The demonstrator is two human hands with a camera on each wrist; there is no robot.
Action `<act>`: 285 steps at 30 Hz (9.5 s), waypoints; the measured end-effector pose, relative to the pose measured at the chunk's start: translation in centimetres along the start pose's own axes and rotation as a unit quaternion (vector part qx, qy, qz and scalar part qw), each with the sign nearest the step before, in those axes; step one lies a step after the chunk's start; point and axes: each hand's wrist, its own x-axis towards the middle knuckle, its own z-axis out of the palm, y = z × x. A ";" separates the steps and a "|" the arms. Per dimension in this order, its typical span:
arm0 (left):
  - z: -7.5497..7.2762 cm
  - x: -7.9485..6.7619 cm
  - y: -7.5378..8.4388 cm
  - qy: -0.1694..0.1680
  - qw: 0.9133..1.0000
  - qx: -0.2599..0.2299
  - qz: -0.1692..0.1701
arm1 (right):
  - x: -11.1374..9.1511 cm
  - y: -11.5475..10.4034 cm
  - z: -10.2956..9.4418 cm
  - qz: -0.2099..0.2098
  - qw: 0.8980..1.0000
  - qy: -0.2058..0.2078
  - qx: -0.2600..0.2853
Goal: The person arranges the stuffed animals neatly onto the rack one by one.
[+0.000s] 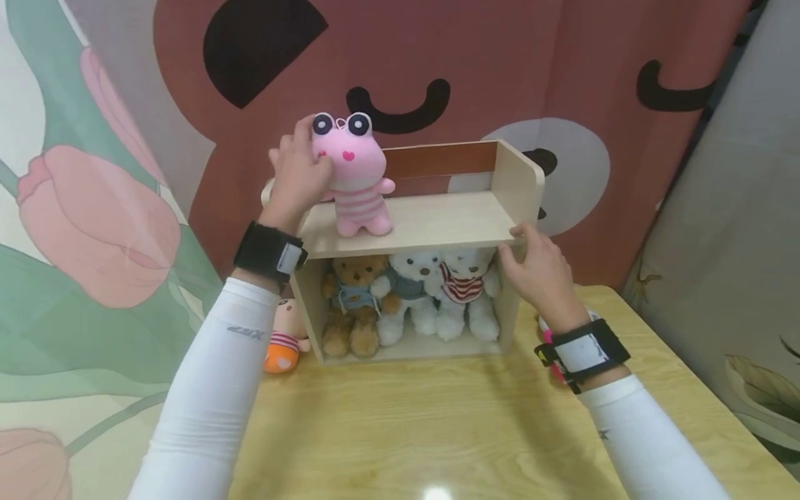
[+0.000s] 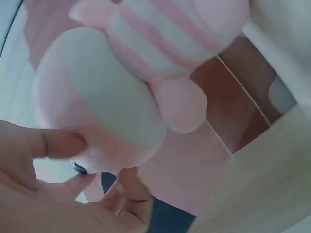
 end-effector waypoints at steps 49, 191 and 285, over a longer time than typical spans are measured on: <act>5.5 2.2 -0.9 0.069 0.996 0.005 -0.064 | -1.7 2.3 -2.1 -0.011 1.000 0.007 -0.011; 0.3 -7.8 -9.9 0.163 0.978 0.030 0.127 | 2.0 -13.2 -2.1 -0.092 0.970 0.148 0.172; 1.1 -8.0 -9.9 0.194 0.972 0.022 0.131 | 13.2 -18.8 3.7 -0.037 0.997 -0.026 -0.058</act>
